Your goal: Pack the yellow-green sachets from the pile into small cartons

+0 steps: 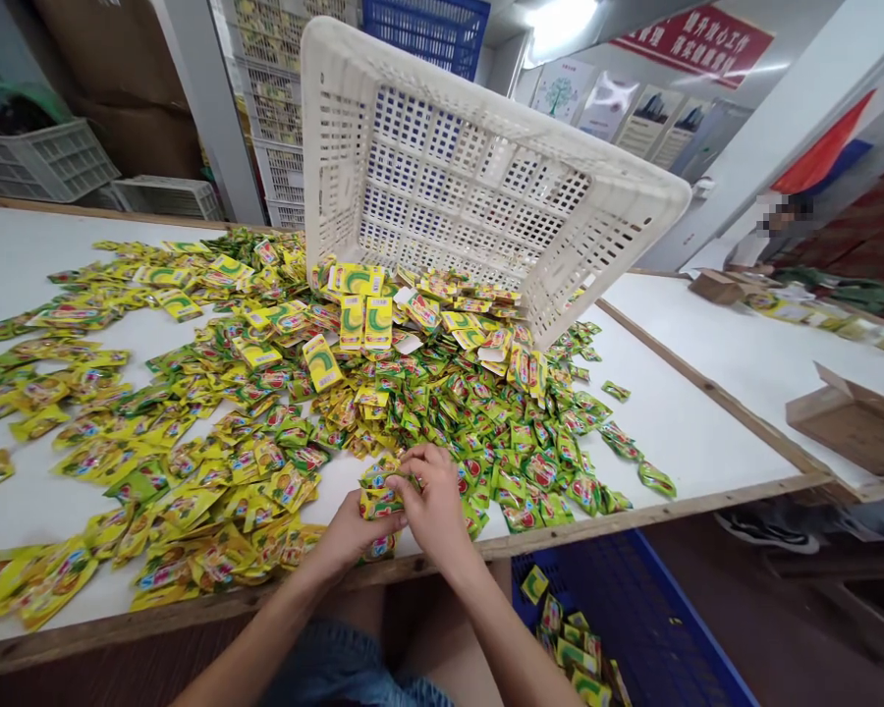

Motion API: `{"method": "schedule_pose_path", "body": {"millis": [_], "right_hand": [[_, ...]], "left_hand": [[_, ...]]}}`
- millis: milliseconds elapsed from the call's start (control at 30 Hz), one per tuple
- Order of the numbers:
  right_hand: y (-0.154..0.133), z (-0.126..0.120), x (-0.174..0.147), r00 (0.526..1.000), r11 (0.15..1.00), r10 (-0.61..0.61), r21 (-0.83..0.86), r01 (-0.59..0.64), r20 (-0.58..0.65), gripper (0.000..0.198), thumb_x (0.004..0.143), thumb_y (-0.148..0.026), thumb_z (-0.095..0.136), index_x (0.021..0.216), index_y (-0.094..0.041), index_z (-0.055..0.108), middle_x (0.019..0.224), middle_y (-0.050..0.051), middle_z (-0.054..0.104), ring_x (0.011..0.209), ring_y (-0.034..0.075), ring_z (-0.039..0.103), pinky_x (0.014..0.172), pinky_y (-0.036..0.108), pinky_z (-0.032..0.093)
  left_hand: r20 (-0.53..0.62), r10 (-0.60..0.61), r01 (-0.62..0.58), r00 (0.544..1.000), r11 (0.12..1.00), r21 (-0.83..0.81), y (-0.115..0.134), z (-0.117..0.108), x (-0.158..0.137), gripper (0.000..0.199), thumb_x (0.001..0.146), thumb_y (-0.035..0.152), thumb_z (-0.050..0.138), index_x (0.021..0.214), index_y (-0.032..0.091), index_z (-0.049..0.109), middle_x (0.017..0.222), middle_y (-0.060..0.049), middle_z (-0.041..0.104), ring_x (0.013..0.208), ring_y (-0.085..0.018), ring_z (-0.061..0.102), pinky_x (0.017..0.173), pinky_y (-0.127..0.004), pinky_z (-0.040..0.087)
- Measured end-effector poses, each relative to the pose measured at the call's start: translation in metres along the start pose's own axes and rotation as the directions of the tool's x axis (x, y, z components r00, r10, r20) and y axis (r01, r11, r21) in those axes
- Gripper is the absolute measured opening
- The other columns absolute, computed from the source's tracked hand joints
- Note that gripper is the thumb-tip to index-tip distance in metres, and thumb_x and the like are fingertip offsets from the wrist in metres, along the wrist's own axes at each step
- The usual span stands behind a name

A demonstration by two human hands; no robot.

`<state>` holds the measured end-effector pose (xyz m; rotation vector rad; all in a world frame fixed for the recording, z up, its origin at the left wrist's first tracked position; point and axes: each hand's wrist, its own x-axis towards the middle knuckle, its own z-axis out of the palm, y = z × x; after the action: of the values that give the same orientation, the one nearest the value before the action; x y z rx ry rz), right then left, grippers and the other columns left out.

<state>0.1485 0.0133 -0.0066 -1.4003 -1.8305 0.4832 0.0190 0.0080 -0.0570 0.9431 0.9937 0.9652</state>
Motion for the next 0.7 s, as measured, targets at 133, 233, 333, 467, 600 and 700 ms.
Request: {"method": "schedule_pose_path", "body": {"millis": [133, 233, 333, 467, 600, 700], "right_hand": [[0.003, 0.015, -0.008, 0.995, 0.994, 0.085, 0.076, -0.081, -0.055, 0.015, 0.077, -0.027, 0.061, 0.063, -0.020, 0.063, 0.089, 0.004, 0.058, 0.089, 0.020, 0.049, 0.079, 0.034, 0.037], [0.004, 0.017, -0.014, 0.994, 0.994, 0.105, 0.043, -0.103, -0.043, 0.023, 0.080, -0.031, 0.058, 0.061, -0.020, 0.064, 0.089, 0.004, 0.058, 0.088, 0.020, 0.049, 0.079, 0.034, 0.036], [0.000, 0.011, -0.016, 0.997, 0.996, 0.058, -0.059, -0.061, -0.044, 0.024, 0.083, -0.031, 0.053, 0.065, -0.021, 0.064, 0.091, 0.005, 0.058, 0.090, 0.021, 0.049, 0.082, 0.036, 0.034], [-0.007, 0.004, -0.013, 0.998, 0.988, -0.060, -0.142, 0.062, 0.019, 0.013, 0.080, -0.029, 0.058, 0.091, -0.024, 0.063, 0.102, 0.005, 0.055, 0.099, 0.023, 0.046, 0.084, 0.037, 0.033], [-0.006, 0.004, -0.008, 0.989, 0.987, -0.060, -0.143, 0.080, 0.138, 0.008, 0.078, -0.026, 0.061, 0.085, -0.024, 0.064, 0.099, 0.005, 0.057, 0.099, 0.023, 0.047, 0.083, 0.036, 0.032], [-0.003, 0.005, -0.003, 0.988, 0.989, -0.018, -0.141, 0.040, 0.151, 0.006, 0.077, -0.027, 0.061, 0.077, -0.023, 0.066, 0.095, 0.004, 0.059, 0.096, 0.022, 0.048, 0.083, 0.035, 0.032]], "left_hand": [[-0.024, 0.003, -0.003, 1.000, 1.000, -0.002, 0.002, 0.000, -0.002, 0.043, 0.050, 0.023, 0.079, 0.090, 0.010, 0.066, 0.077, -0.003, 0.071, 0.070, -0.018, 0.061, 0.069, -0.027, 0.047], [-0.030, 0.037, -0.037, 0.999, 0.999, -0.005, 0.003, -0.001, -0.002, 0.039, 0.052, 0.023, 0.078, 0.087, 0.011, 0.066, 0.073, -0.002, 0.070, 0.070, -0.017, 0.062, 0.070, -0.026, 0.047], [-0.020, 0.060, -0.060, 0.998, 0.998, 0.008, 0.001, -0.003, -0.001, 0.039, 0.054, 0.023, 0.077, 0.088, 0.011, 0.065, 0.075, -0.003, 0.070, 0.070, -0.017, 0.062, 0.069, -0.026, 0.047], [-0.004, 0.144, -0.143, 0.990, 0.987, 0.078, 0.000, -0.005, 0.001, 0.037, 0.058, 0.023, 0.074, 0.091, 0.010, 0.064, 0.081, -0.004, 0.070, 0.075, -0.020, 0.062, 0.071, -0.028, 0.047], [0.011, 0.247, -0.246, 0.969, 0.961, 0.128, -0.001, -0.007, 0.001, 0.037, 0.062, 0.023, 0.070, 0.097, 0.012, 0.062, 0.093, -0.005, 0.069, 0.087, -0.022, 0.060, 0.081, -0.031, 0.045], [-0.032, 0.284, -0.278, 0.958, 0.951, 0.135, -0.006, -0.007, -0.001, 0.038, 0.064, 0.023, 0.069, 0.099, 0.013, 0.059, 0.098, -0.006, 0.066, 0.092, -0.022, 0.059, 0.085, -0.032, 0.043]]}}
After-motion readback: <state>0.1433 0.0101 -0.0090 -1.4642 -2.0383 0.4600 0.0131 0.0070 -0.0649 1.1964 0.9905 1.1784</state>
